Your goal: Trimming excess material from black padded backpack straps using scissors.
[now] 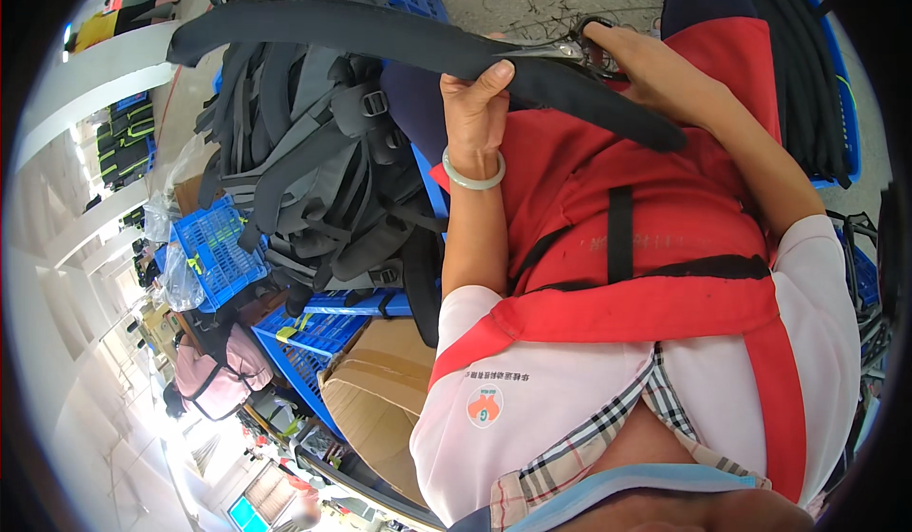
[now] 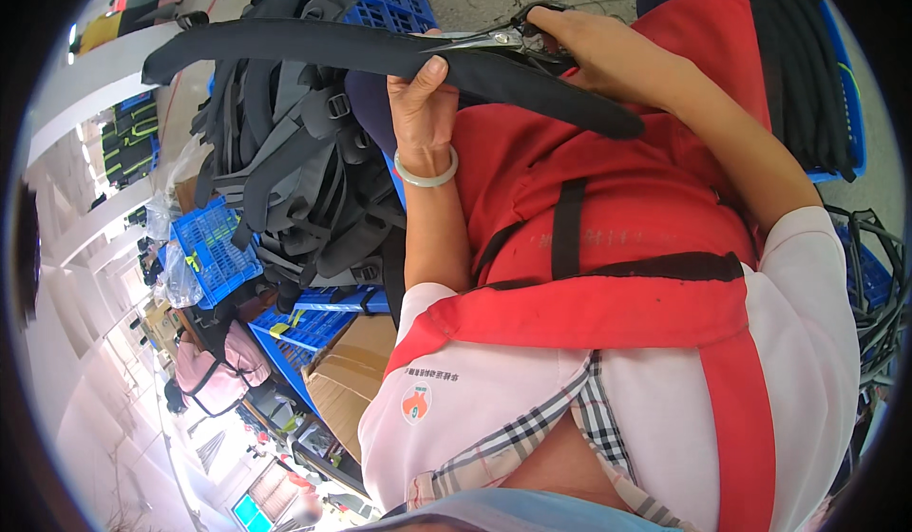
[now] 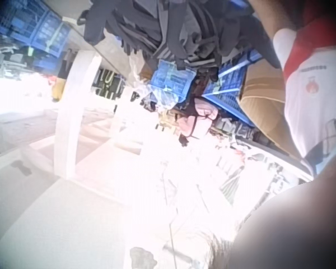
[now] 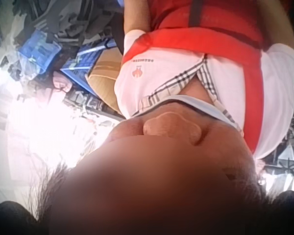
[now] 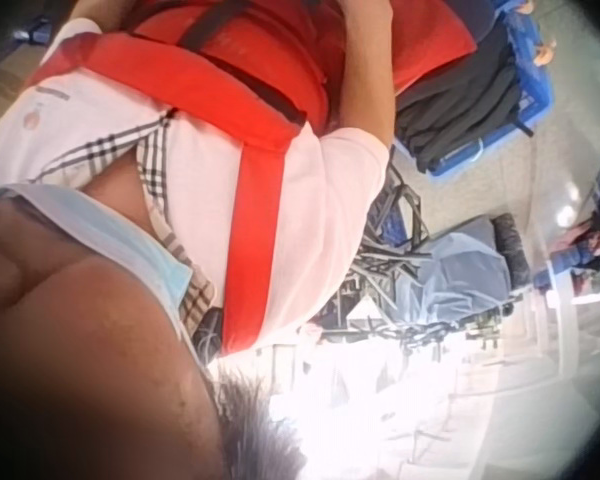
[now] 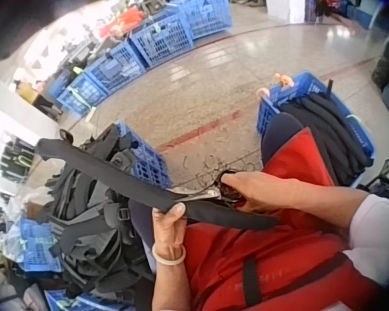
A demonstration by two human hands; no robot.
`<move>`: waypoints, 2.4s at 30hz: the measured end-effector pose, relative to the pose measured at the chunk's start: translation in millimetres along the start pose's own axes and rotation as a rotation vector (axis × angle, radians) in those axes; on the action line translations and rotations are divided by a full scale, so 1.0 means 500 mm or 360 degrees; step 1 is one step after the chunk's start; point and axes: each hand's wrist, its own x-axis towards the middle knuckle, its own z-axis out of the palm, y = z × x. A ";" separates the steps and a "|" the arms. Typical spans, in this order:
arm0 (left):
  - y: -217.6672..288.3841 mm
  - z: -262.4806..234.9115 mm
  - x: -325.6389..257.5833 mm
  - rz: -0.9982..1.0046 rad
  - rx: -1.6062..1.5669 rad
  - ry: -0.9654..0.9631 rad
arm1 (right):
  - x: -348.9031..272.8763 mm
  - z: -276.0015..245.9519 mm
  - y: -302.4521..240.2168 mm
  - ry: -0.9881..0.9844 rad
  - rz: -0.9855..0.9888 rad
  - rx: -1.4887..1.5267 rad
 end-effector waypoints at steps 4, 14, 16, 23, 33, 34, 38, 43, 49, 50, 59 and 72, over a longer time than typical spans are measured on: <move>-0.007 -0.005 0.001 -0.0013 -0.0002 0.0039 | 0.005 0.015 0.011 -0.0278 0.0248 0.0069; 0.026 -0.006 0.007 -0.0103 -0.0185 0.0165 | 0.002 0.029 0.019 -0.0183 0.0188 0.0046; 0.018 -0.007 0.009 -0.0068 -0.0134 0.0167 | -0.006 0.031 0.029 -0.0159 0.0182 0.0176; 0.016 -0.008 0.004 -0.0077 -0.0170 0.0156 | -0.002 0.008 0.000 -0.0232 0.0197 0.0280; 0.005 -0.017 -0.001 -0.0084 -0.0099 -0.0008 | 0.016 0.053 0.026 -0.0167 0.0178 0.0113; 0.023 -0.002 0.001 -0.0103 -0.0100 0.0021 | 0.010 0.052 0.028 -0.0160 0.0150 0.0149; 0.025 -0.016 -0.002 -0.0063 -0.0005 0.0027 | 0.005 0.049 0.020 -0.0197 0.0200 0.0247; 0.002 -0.002 -0.002 -0.0059 -0.0026 0.0077 | 0.009 0.057 0.029 0.0009 -0.0001 0.0150; -0.004 -0.008 -0.005 -0.0002 0.0074 -0.0014 | 0.014 0.060 0.031 -0.0100 0.0085 0.0108; -0.008 -0.002 -0.004 -0.0046 -0.0008 0.0025 | 0.013 0.061 0.038 -0.0136 0.0090 0.0085; -0.002 0.002 -0.005 -0.0100 -0.0058 0.0045 | 0.010 0.067 0.043 0.0022 0.0075 0.0176; -0.002 0.004 0.001 -0.0046 -0.0056 0.0100 | 0.012 0.082 0.063 0.0026 0.0009 0.0109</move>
